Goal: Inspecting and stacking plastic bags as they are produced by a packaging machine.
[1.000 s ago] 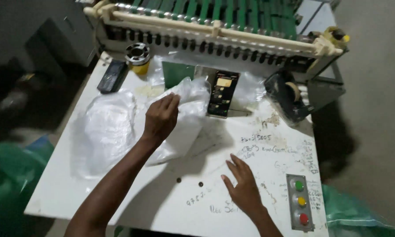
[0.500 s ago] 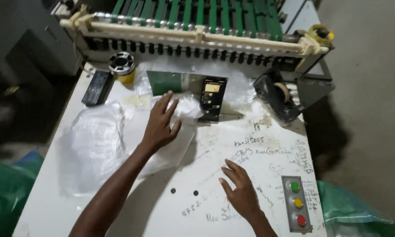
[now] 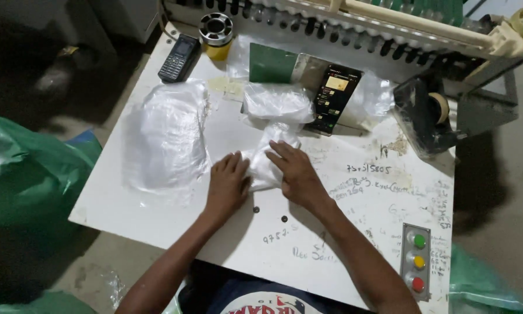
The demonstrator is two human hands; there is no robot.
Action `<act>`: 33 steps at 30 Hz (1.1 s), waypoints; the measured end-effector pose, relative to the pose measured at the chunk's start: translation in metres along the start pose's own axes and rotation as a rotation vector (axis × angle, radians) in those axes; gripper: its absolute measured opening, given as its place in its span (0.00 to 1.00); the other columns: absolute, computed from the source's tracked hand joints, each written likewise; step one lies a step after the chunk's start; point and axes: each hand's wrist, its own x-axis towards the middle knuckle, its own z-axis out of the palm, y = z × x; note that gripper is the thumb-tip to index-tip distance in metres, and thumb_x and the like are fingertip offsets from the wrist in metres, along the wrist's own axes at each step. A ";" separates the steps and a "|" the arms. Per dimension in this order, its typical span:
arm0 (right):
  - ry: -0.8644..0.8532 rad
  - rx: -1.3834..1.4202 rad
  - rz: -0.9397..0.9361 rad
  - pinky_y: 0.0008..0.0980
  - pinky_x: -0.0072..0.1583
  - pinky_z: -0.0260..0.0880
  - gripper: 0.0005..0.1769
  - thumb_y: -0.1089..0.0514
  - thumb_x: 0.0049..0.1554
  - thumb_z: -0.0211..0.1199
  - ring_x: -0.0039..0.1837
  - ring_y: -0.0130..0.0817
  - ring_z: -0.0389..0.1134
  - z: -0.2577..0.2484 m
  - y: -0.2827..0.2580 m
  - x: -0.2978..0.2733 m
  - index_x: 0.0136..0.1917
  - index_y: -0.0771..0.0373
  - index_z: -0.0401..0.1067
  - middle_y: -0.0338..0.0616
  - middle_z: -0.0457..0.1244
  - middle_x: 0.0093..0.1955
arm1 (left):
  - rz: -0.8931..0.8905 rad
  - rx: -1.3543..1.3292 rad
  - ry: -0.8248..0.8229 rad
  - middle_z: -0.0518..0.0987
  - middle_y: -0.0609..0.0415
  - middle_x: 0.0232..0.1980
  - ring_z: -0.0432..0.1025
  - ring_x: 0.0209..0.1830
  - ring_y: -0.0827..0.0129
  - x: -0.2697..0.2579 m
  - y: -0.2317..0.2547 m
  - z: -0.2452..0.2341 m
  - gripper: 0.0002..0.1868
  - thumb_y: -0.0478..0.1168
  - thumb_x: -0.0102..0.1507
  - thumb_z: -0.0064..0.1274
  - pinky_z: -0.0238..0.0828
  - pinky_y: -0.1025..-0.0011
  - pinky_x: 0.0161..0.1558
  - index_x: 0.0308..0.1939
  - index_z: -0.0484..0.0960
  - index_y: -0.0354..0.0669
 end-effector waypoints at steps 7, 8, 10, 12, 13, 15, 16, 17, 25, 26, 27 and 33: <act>-0.309 -0.029 0.057 0.58 0.75 0.51 0.53 0.76 0.42 0.68 0.78 0.57 0.55 0.008 0.005 -0.033 0.78 0.55 0.59 0.52 0.55 0.79 | 0.007 0.063 0.069 0.71 0.42 0.69 0.64 0.70 0.46 -0.040 0.029 -0.009 0.24 0.49 0.68 0.51 0.58 0.51 0.64 0.66 0.74 0.47; -0.157 -0.071 -0.016 0.54 0.70 0.57 0.41 0.71 0.47 0.66 0.72 0.52 0.61 0.014 0.014 -0.043 0.74 0.55 0.65 0.48 0.61 0.72 | 0.023 0.004 0.130 0.70 0.38 0.69 0.64 0.70 0.43 -0.041 0.033 -0.011 0.26 0.44 0.65 0.54 0.59 0.51 0.64 0.67 0.74 0.43; -0.010 -0.115 -0.077 0.49 0.64 0.63 0.31 0.65 0.52 0.64 0.66 0.46 0.67 0.024 0.024 -0.062 0.69 0.55 0.71 0.44 0.66 0.66 | 0.041 -0.064 0.182 0.70 0.35 0.69 0.64 0.69 0.40 -0.039 0.047 -0.014 0.28 0.39 0.63 0.57 0.60 0.50 0.64 0.68 0.73 0.40; 0.178 -0.001 -0.083 0.45 0.59 0.66 0.18 0.63 0.51 0.68 0.55 0.41 0.72 0.029 0.025 -0.076 0.55 0.52 0.80 0.38 0.72 0.53 | 0.313 -0.220 0.190 0.63 0.35 0.76 0.57 0.76 0.39 -0.029 0.064 -0.014 0.35 0.36 0.62 0.50 0.54 0.48 0.71 0.75 0.65 0.43; 0.179 -0.007 -0.077 0.45 0.59 0.66 0.18 0.63 0.51 0.68 0.55 0.41 0.72 0.014 0.013 -0.074 0.55 0.52 0.80 0.38 0.72 0.53 | 0.319 -0.225 0.189 0.63 0.35 0.76 0.57 0.76 0.39 -0.024 0.069 -0.001 0.35 0.36 0.62 0.50 0.54 0.48 0.71 0.75 0.65 0.43; 0.306 0.212 0.014 0.45 0.54 0.72 0.22 0.70 0.54 0.58 0.52 0.48 0.73 -0.014 -0.018 -0.078 0.58 0.56 0.80 0.44 0.72 0.50 | 0.332 -0.115 -0.057 0.74 0.36 0.65 0.69 0.66 0.42 -0.027 0.081 0.023 0.53 0.43 0.53 0.68 0.64 0.50 0.63 0.78 0.58 0.39; 0.298 0.213 0.027 0.45 0.54 0.72 0.22 0.70 0.54 0.58 0.52 0.48 0.73 -0.016 -0.019 -0.093 0.58 0.56 0.80 0.44 0.72 0.50 | 0.331 -0.125 -0.067 0.74 0.36 0.65 0.69 0.66 0.42 -0.032 0.086 0.023 0.53 0.43 0.53 0.68 0.64 0.50 0.63 0.78 0.58 0.39; 0.358 0.205 0.176 0.40 0.55 0.73 0.22 0.72 0.55 0.57 0.55 0.43 0.72 -0.018 -0.019 -0.107 0.58 0.56 0.80 0.40 0.72 0.52 | 0.315 -0.116 -0.093 0.75 0.37 0.63 0.70 0.63 0.43 -0.036 0.092 0.023 0.52 0.46 0.54 0.68 0.65 0.50 0.60 0.78 0.59 0.37; 0.069 0.076 0.276 0.51 0.62 0.69 0.11 0.64 0.58 0.62 0.61 0.52 0.71 -0.012 -0.043 -0.172 0.53 0.60 0.80 0.49 0.72 0.57 | 0.274 -0.321 -0.229 0.80 0.50 0.53 0.74 0.55 0.57 -0.054 0.113 0.007 0.20 0.43 0.65 0.54 0.68 0.63 0.54 0.61 0.80 0.44; 0.130 0.140 0.356 0.45 0.60 0.72 0.12 0.64 0.57 0.64 0.58 0.46 0.73 -0.010 -0.036 -0.173 0.53 0.56 0.81 0.43 0.73 0.53 | 0.221 -0.336 -0.119 0.79 0.47 0.51 0.74 0.50 0.54 -0.047 0.110 0.010 0.18 0.40 0.64 0.55 0.69 0.61 0.50 0.57 0.82 0.43; 0.193 0.205 0.434 0.40 0.58 0.74 0.13 0.63 0.56 0.66 0.54 0.40 0.75 -0.008 -0.030 -0.175 0.54 0.51 0.81 0.38 0.73 0.50 | 0.167 -0.350 -0.010 0.77 0.44 0.49 0.73 0.46 0.51 -0.040 0.107 0.012 0.16 0.38 0.63 0.57 0.70 0.58 0.47 0.54 0.83 0.42; -0.072 0.149 0.311 0.46 0.50 0.78 0.30 0.63 0.62 0.58 0.51 0.47 0.72 -0.049 0.000 -0.084 0.76 0.53 0.62 0.50 0.60 0.68 | 0.207 -0.186 -0.002 0.75 0.51 0.39 0.71 0.39 0.54 0.008 0.108 0.060 0.05 0.39 0.60 0.61 0.66 0.60 0.39 0.38 0.86 0.45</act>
